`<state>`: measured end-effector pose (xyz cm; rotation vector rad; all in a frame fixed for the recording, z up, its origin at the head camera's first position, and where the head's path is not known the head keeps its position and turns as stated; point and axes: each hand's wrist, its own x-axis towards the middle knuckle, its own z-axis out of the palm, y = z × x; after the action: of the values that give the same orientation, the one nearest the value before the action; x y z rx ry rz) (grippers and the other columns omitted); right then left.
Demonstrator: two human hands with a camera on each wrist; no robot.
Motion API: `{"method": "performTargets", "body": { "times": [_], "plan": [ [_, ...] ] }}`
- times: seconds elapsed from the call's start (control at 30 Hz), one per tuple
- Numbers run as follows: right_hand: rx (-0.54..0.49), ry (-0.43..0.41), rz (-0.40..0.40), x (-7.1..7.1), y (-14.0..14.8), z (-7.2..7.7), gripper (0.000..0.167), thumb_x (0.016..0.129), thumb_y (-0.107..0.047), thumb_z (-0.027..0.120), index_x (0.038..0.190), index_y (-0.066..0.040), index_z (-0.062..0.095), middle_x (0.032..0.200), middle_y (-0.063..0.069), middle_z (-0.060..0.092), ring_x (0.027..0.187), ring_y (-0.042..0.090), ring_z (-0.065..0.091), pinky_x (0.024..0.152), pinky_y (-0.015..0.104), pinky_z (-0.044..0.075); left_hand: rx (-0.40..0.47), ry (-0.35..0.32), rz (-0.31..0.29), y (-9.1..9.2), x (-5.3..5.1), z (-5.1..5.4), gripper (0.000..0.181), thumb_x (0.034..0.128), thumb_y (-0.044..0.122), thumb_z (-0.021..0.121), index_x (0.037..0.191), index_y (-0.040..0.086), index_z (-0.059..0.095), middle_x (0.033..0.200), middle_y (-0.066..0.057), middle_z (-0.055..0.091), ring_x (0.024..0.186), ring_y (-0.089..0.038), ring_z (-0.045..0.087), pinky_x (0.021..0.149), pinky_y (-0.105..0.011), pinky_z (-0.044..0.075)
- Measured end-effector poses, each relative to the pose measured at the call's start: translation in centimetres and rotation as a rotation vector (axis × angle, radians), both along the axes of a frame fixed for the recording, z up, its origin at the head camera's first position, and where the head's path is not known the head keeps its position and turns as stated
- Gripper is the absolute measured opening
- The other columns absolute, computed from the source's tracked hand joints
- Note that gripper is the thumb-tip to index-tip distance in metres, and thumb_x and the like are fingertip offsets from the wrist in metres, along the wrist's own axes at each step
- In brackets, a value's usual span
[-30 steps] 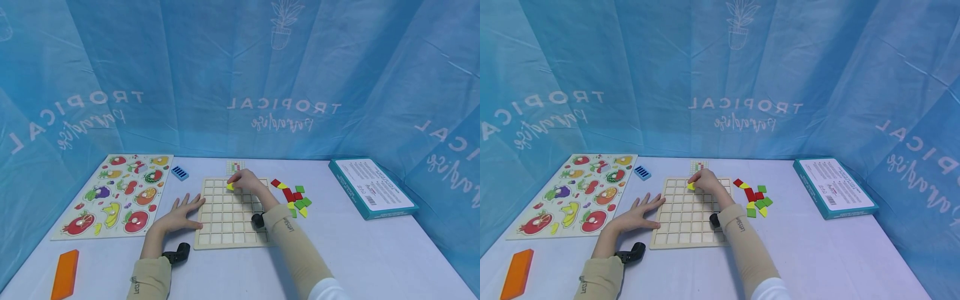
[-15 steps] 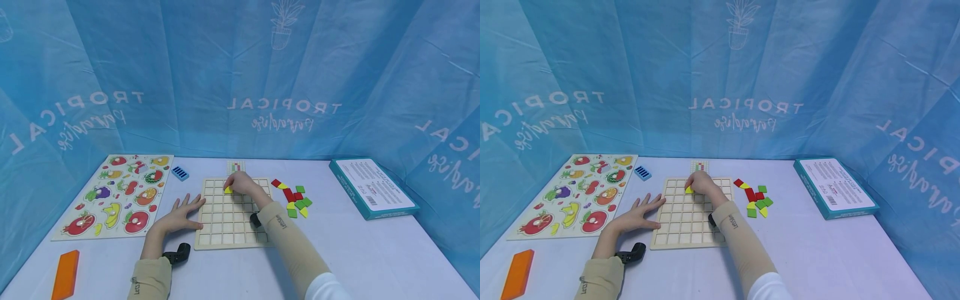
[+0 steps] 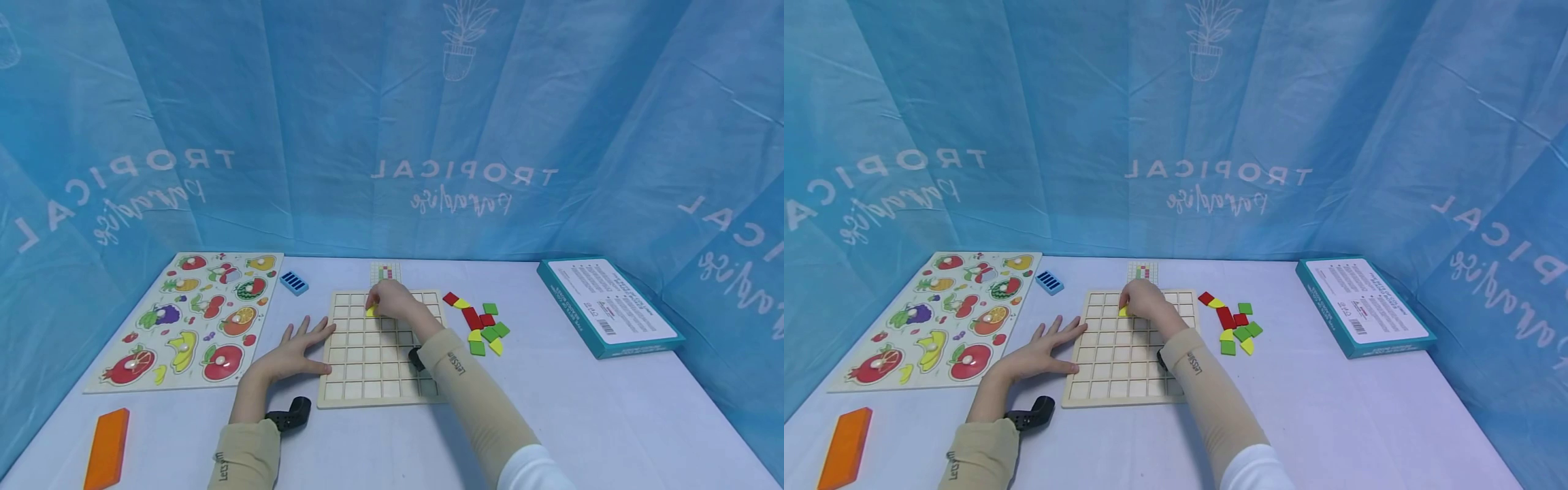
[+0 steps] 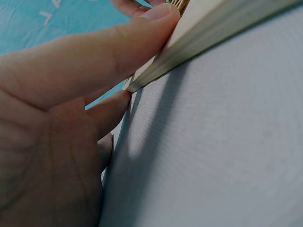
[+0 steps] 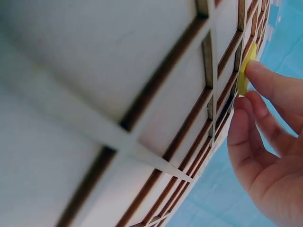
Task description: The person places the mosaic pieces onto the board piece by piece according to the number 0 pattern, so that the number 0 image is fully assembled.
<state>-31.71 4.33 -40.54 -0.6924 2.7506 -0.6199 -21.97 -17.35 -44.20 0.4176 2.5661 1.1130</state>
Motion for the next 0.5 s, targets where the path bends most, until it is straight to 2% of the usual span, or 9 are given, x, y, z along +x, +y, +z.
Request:
{"method": "performTargets", "body": {
  "times": [0.23, 0.5],
  "plan": [
    [0.003, -0.008, 0.022, 0.18, 0.06, 0.04, 0.018, 0.082, 0.002, 0.063, 0.092, -0.010, 0.072, 0.094, 0.002, 0.067, 0.085, 0.014, 0.059, 0.075, 0.025, 0.050, -0.006, -0.014, 0.004, 0.00, 0.03, 0.06, 0.088, 0.0721, 0.033, 0.074, 0.144, 0.007, 0.031, 0.153, -0.017, 0.014, 0.139, -0.039, -0.012, 0.109, -0.054, -0.014],
    [-0.018, -0.021, 0.026, 0.62, 0.48, 0.37, 0.019, 0.087, -0.007, 0.062, 0.104, -0.012, 0.068, 0.102, 0.005, 0.065, 0.093, 0.017, 0.059, 0.076, 0.029, 0.051, -0.001, -0.006, -0.003, -0.05, -0.09, -0.06, 0.087, 0.0721, 0.032, 0.075, 0.144, 0.006, 0.031, 0.152, -0.018, 0.014, 0.139, -0.039, -0.012, 0.109, -0.054, -0.014]
  ]
}}
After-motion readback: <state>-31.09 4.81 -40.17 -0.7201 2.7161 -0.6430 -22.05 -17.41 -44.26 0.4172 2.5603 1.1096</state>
